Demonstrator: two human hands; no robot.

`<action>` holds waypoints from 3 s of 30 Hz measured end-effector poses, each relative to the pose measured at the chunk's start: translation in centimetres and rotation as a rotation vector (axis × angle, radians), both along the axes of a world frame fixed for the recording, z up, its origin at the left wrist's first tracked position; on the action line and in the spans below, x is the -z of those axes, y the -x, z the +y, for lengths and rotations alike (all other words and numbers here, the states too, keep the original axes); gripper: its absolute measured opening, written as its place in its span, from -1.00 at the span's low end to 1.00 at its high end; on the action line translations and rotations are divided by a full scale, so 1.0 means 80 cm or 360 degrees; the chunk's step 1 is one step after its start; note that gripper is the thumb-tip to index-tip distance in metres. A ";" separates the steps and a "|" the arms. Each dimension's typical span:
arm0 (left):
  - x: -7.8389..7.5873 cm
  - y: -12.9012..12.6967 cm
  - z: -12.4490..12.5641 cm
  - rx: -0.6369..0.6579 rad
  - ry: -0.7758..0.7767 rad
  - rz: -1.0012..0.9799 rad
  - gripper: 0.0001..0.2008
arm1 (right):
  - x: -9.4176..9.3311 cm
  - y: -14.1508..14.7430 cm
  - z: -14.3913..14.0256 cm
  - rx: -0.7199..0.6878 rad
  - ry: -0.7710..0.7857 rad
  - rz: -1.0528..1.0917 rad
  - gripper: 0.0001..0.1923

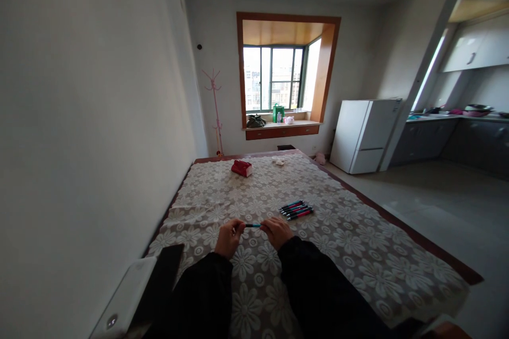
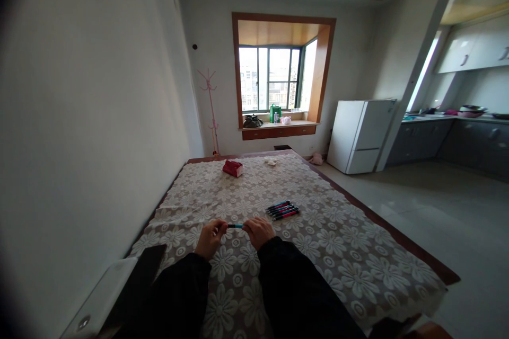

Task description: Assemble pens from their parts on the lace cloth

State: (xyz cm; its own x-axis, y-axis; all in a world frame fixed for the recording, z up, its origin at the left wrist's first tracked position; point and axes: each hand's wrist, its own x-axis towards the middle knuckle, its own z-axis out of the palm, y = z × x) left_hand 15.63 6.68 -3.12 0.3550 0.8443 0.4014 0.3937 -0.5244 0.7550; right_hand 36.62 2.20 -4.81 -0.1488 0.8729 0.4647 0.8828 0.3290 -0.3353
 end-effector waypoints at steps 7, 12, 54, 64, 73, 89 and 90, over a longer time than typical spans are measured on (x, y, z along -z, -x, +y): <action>0.006 0.003 0.006 -0.0162 0.0109 -0.0041 -0.56 | -0.004 -0.002 -0.001 -0.0017 -0.0098 0.0252 -0.82; 0.007 0.006 0.009 -0.0325 0.0062 -0.0137 -0.52 | -0.002 0.000 0.000 -0.0138 -0.0117 0.0273 -0.82; 0.003 0.003 0.003 -0.0116 0.0001 -0.0112 -0.68 | 0.002 -0.012 0.023 -0.0362 0.0394 0.2398 -0.57; 0.007 0.003 0.005 -0.0028 -0.0016 0.0152 -0.69 | 0.012 -0.021 0.025 0.0167 0.0005 0.1279 -0.72; 0.007 0.001 0.002 0.0168 -0.0022 0.0156 -0.74 | 0.004 -0.002 0.005 -0.0172 -0.0093 -0.0058 -0.81; -0.005 -0.004 -0.009 0.0269 -0.0057 0.0265 -0.84 | -0.011 -0.190 -0.014 0.0426 0.0330 -0.0481 -0.31; -0.005 -0.004 -0.009 0.0272 -0.0056 0.0261 -0.83 | -0.016 -0.190 -0.006 0.0375 0.0368 -0.0481 -0.28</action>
State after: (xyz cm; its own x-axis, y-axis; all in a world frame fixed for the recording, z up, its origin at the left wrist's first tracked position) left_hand 15.93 5.99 -2.69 0.5543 0.7531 0.3545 0.4129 -0.6186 0.6685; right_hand 51.83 1.71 -3.51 -0.0324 0.9751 0.2193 0.9943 0.0538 -0.0920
